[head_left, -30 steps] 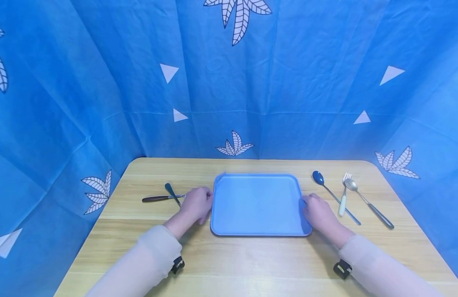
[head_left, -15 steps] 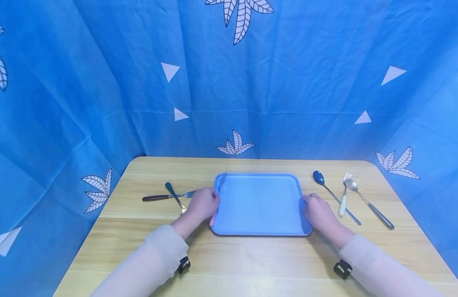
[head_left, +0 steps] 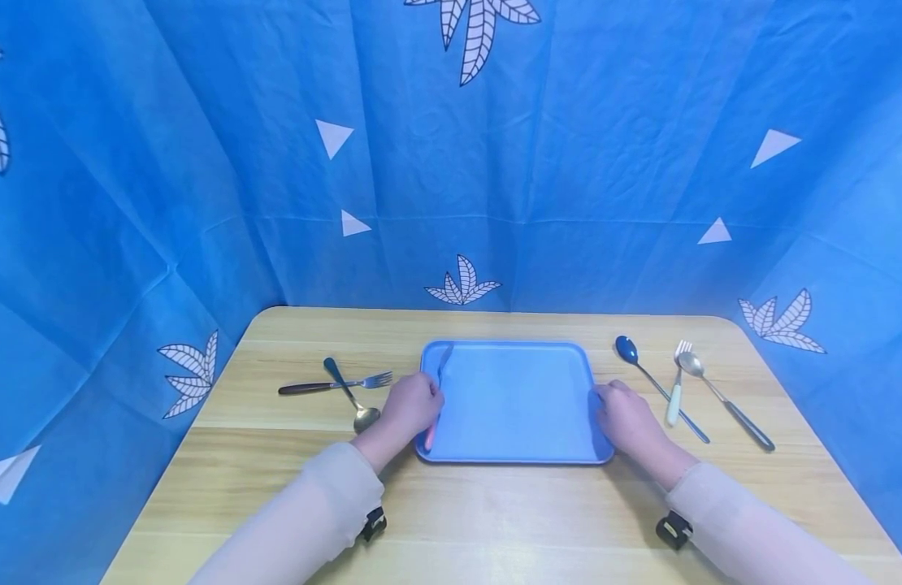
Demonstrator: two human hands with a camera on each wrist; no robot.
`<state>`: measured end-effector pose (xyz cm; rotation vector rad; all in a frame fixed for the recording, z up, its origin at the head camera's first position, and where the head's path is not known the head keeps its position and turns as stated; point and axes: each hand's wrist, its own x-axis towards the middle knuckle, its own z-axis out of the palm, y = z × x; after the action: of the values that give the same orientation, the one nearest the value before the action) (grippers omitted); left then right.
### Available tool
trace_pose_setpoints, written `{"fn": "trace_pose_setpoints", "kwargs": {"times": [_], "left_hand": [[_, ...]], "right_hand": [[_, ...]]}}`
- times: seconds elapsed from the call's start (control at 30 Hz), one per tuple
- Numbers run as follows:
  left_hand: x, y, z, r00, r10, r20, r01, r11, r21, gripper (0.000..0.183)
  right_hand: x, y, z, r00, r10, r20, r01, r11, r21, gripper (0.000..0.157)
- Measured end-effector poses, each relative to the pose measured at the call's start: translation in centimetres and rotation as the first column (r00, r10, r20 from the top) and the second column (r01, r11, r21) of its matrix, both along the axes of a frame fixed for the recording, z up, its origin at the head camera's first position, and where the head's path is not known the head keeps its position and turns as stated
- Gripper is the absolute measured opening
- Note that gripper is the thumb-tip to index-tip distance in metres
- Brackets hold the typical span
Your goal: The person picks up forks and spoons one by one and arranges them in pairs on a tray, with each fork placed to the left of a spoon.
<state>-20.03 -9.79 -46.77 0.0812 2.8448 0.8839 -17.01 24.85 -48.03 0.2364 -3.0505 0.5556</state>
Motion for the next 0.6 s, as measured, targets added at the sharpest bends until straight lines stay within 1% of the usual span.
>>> {"fn": "trace_pose_setpoints", "kwargs": {"times": [0.2, 0.33, 0.5, 0.6], "left_hand": [[0.1, 0.3, -0.3, 1.0, 0.004, 0.002, -0.004, 1.0, 0.011, 0.03], [0.1, 0.5, -0.4, 1.0, 0.0, -0.015, 0.0, 1.0, 0.019, 0.027], [0.2, 0.9, -0.5, 0.999, 0.001, -0.039, -0.001, 1.0, -0.001, 0.023], [0.3, 1.1, -0.5, 0.999, 0.004, -0.049, -0.004, 1.0, -0.011, 0.025]], "right_hand": [[-0.1, 0.0, -0.1, 1.0, -0.004, 0.005, 0.004, 1.0, -0.002, 0.038], [-0.1, 0.1, -0.2, 1.0, -0.007, 0.013, 0.007, 1.0, -0.002, 0.039], [-0.1, 0.0, -0.2, 1.0, -0.003, 0.01, 0.003, 1.0, 0.0, 0.039], [-0.2, 0.1, -0.2, 1.0, -0.005, 0.009, 0.005, 1.0, -0.002, 0.039]]}}
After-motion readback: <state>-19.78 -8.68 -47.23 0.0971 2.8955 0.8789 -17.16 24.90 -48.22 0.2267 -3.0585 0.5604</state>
